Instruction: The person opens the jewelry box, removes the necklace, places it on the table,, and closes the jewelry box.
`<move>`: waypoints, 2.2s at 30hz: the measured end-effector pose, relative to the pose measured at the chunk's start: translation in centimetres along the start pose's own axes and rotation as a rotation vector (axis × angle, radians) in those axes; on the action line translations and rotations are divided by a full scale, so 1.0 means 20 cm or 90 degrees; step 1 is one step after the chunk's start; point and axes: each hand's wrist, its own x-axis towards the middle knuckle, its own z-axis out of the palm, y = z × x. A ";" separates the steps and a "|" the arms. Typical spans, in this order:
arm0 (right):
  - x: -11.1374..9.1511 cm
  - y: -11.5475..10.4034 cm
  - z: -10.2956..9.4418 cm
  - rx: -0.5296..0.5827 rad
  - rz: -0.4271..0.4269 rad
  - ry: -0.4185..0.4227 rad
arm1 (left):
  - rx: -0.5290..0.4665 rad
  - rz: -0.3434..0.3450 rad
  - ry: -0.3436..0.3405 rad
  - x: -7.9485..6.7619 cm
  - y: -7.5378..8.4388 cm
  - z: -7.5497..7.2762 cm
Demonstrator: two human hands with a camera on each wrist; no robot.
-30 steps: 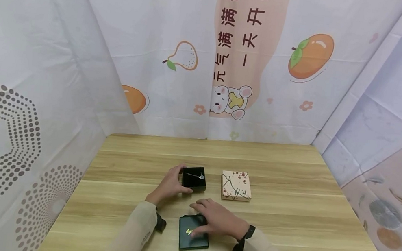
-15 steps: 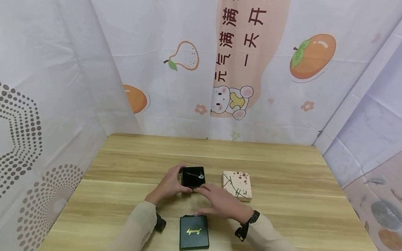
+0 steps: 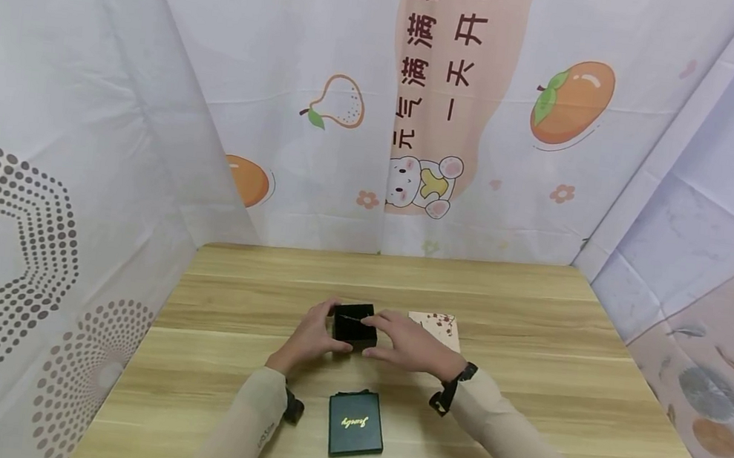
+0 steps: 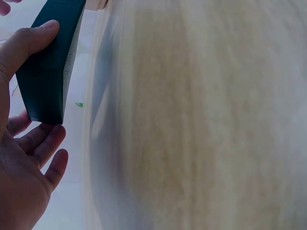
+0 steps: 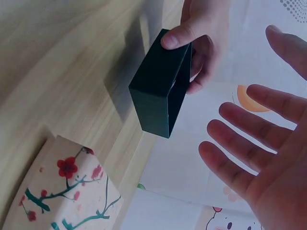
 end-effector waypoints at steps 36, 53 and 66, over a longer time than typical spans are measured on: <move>0.16 0.11 0.00 0.058 0.083 0.058 | 0.005 0.024 0.008 0.00 0.05 -0.01; 0.20 0.19 0.06 0.046 0.119 -0.022 | 0.017 0.018 0.002 0.00 0.06 -0.02; 0.22 0.18 0.07 0.027 0.117 -0.035 | 0.019 0.033 -0.005 0.01 0.04 -0.02</move>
